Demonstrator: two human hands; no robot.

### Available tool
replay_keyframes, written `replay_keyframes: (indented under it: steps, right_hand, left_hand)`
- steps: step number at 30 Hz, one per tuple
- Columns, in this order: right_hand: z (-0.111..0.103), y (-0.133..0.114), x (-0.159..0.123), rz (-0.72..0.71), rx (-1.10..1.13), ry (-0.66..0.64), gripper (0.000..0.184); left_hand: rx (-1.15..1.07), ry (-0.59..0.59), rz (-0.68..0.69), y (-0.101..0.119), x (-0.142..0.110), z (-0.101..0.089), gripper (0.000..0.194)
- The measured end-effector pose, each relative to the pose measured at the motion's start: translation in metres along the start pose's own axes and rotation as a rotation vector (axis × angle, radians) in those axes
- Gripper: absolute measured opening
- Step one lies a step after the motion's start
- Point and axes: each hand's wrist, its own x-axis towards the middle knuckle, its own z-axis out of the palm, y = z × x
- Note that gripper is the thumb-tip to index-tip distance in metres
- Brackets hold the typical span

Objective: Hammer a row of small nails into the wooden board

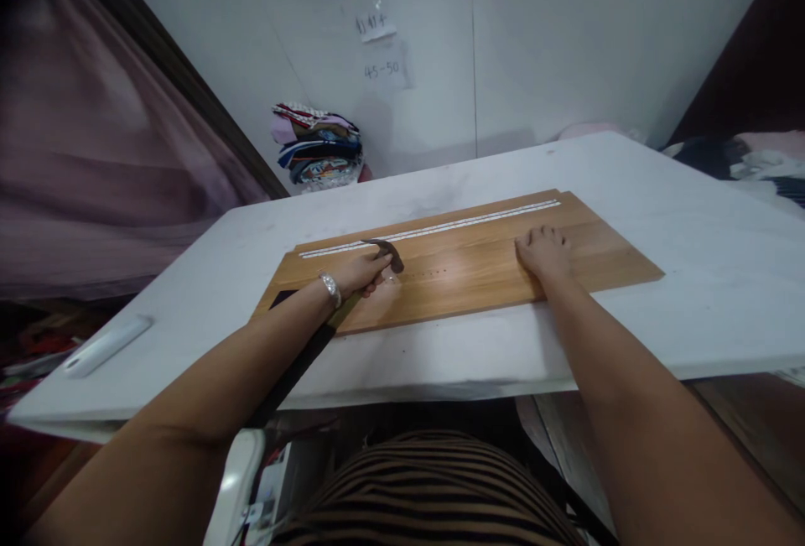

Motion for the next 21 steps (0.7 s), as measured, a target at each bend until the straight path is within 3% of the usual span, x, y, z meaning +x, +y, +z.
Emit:
replay_keyframes:
  steps: [21]
  right_hand:
    - [-0.0016, -0.0006, -0.0016, -0.003, -0.001, 0.003, 0.059]
  left_hand:
    - [0.000, 0.006, -0.021, 0.0009, -0.0019, 0.0017, 0.027]
